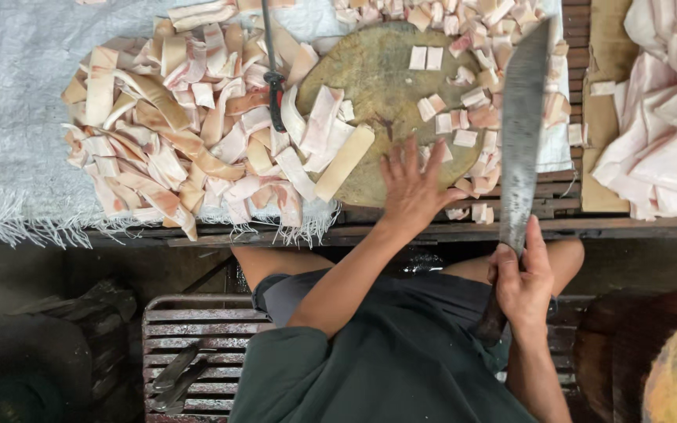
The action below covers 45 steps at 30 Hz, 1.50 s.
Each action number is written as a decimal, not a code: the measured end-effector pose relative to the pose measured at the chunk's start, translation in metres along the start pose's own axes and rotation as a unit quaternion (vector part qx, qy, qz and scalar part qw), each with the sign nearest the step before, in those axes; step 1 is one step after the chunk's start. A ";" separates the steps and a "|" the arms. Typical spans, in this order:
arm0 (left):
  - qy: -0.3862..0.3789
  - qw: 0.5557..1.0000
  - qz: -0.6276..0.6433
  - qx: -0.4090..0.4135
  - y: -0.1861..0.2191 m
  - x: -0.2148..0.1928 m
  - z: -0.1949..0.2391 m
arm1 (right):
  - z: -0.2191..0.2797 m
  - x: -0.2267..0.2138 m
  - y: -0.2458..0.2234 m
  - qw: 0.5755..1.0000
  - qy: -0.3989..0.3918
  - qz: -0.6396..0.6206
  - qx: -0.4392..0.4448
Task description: The person slices long strips of pig skin into smaller pieces using a large knife on a round wooden cutting board. They move strips from a pile onto the board and push the cut pieces aside after slicing.
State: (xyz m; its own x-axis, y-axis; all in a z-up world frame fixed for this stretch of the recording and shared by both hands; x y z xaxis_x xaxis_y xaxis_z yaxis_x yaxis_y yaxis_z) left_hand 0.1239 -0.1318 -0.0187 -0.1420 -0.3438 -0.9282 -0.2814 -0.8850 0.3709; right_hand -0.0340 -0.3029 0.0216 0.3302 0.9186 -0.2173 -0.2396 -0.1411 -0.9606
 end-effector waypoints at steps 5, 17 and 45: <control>0.033 0.999 -0.007 0.036 0.001 0.018 -0.070 | -0.018 -0.011 0.027 0.994 0.027 -0.102 0.015; 0.106 0.993 -0.052 -0.015 -0.054 0.010 -0.308 | -0.028 -0.001 0.070 0.991 -0.010 -0.109 0.083; 0.216 0.944 0.181 -0.174 -0.209 -0.082 0.014 | -0.036 0.062 0.094 0.943 -0.175 -0.223 0.176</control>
State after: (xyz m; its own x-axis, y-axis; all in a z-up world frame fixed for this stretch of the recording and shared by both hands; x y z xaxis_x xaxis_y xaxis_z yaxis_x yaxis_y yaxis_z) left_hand 0.1807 0.0856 -0.0192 0.2527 -0.6722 -0.6959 0.0498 -0.7092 0.7032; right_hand -0.0036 -0.2729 -0.0887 0.1635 0.9316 0.3245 -0.4557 0.3631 -0.8128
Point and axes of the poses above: each hand's wrist, its own z-axis away from the middle knuckle, its own x-axis out of the palm, y = z × x, the point moved 10 cm from there along -z, towards the middle knuckle, and after that the axes turned 4 degrees about -z, right-handed, at the moved point
